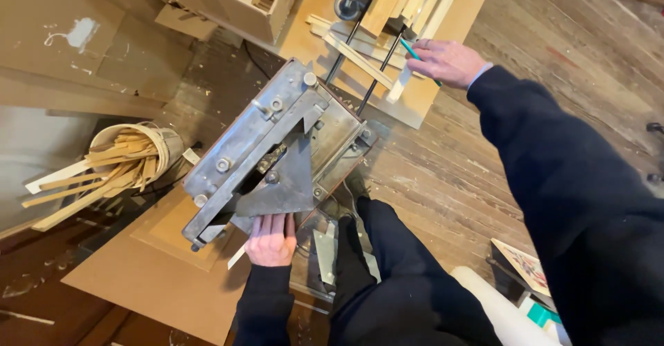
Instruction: Measuring and marking wood molding pieces for picture frames and preparing them for cutting.
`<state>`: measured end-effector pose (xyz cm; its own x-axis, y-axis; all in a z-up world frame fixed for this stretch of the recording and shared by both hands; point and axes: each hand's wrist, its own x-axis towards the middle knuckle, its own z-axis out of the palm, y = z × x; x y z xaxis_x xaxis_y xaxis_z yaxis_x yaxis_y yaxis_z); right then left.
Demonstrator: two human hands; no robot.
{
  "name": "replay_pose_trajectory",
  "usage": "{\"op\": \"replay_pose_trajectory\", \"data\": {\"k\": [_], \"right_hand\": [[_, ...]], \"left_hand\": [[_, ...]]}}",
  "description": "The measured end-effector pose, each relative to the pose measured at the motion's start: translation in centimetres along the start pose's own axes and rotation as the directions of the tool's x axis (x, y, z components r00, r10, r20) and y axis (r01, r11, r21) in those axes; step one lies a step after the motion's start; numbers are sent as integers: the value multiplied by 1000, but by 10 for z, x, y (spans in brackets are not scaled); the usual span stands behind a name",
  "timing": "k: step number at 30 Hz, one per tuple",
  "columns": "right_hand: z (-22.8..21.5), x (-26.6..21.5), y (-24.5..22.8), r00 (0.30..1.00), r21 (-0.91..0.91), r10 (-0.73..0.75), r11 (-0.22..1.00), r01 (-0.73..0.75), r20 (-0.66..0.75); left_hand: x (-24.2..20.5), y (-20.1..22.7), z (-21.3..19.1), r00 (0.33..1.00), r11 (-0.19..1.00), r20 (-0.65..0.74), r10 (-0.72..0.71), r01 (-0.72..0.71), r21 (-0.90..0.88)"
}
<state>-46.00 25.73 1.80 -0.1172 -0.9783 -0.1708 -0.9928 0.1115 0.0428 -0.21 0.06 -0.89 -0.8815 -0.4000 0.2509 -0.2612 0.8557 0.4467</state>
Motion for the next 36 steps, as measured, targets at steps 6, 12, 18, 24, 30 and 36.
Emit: {"op": "replay_pose_trajectory", "data": {"k": [6, 12, 18, 24, 30, 36], "right_hand": [[41, -9, -4, 991, 78, 106, 991, -112, 80], [49, -11, -5, 993, 83, 115, 990, -114, -11], [21, -11, -24, 970, 250, 239, 943, -219, -51], [-15, 66, -167, 545, 989, 830, -147, 6, 120], [48, 83, -193, 528, 734, 843, 424, -531, -105], [20, 96, -196, 540, 822, 828, 409, -396, -152]], "left_hand": [[2, 2, 1, 1000, 1000, -20, -6, 6, 5], [4, 3, -4, 1000, 1000, -26, 16, -16, -3], [2, 1, -3, 999, 999, -41, 23, -24, -23], [2, -1, -1, 999, 999, 28, 23, -22, -44], [-2, 3, -17, 999, 995, -36, -27, 23, -101], [-3, -3, -12, 998, 993, -54, 23, -29, -117]]}}
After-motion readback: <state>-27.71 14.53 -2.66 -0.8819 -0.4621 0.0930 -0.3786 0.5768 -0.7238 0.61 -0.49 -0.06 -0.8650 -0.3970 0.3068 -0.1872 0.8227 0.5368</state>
